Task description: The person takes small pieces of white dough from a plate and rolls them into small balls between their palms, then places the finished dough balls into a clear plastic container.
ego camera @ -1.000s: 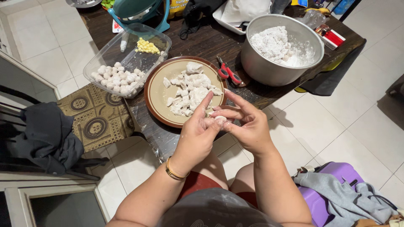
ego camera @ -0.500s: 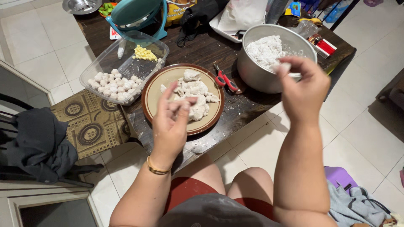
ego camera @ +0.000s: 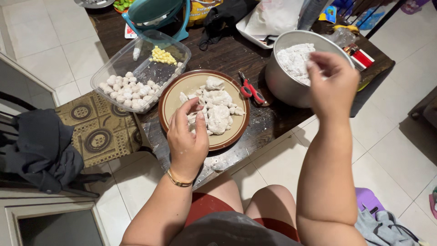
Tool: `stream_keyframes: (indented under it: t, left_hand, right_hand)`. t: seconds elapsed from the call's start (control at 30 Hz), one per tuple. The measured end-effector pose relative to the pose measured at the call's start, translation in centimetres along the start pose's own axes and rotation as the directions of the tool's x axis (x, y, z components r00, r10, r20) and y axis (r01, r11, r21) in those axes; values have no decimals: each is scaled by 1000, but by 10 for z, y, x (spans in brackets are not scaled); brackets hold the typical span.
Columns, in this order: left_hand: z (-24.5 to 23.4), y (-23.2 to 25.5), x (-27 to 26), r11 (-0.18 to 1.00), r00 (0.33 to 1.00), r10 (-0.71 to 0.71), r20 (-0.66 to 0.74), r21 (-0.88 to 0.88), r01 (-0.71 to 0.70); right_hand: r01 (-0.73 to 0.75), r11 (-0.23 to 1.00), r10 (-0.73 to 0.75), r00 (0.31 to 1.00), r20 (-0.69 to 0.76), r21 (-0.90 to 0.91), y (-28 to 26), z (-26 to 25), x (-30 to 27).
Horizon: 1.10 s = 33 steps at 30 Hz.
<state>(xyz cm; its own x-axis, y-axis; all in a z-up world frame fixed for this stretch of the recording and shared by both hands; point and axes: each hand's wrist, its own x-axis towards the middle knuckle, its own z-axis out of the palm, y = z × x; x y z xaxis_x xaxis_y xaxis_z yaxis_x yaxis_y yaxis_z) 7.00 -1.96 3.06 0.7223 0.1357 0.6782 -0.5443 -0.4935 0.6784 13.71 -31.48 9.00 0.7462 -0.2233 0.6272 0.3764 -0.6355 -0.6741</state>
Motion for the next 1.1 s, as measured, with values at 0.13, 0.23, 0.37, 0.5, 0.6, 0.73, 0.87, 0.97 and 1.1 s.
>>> stream_keyframes:
  t: [0.13,0.23,0.37,0.5,0.6,0.73,0.87,0.97,1.1]
  left_hand:
    - [-2,-2,-5,999,999,-28,-31,15,29]
    - [-1,-8,-8,998,999,-13,-52,60,16]
    - [1,-13,-11,998,999,-3,-43,65,6]
    - [2,-13,-13,996,999,24,-35,81,-21]
    - [2,-12,-13,991,996,82,-28,113,-78]
    - [1,-13,-14,988,996,81,45,131,-86]
    - [4,-16,-17,990,985,88,146,98,-103]
    - [3,-13,-14,989,977,67,202,118,-92]
    - [0,-5,-9,992,987,119,112,31,-123]
  right_hand:
    - [55,996,-37,973,227,-71,-33,31,-43]
    - [98,988,-55,945,322,-119,-44,56,-66]
    - [132,963,-34,925,378,-236,-39,78,-78]
    - [134,946,1,909,417,-295,-41,83,-77]
    - [113,934,52,895,443,-338,-47,87,-79]
    - [164,933,3,886,464,-320,-47,87,-80]
    - [188,913,-8,896,445,-363,-44,90,-80]
    - [218,901,-37,900,434,-375,-44,93,-81]
    - [236,903,-85,917,390,-359,-40,94,-83]
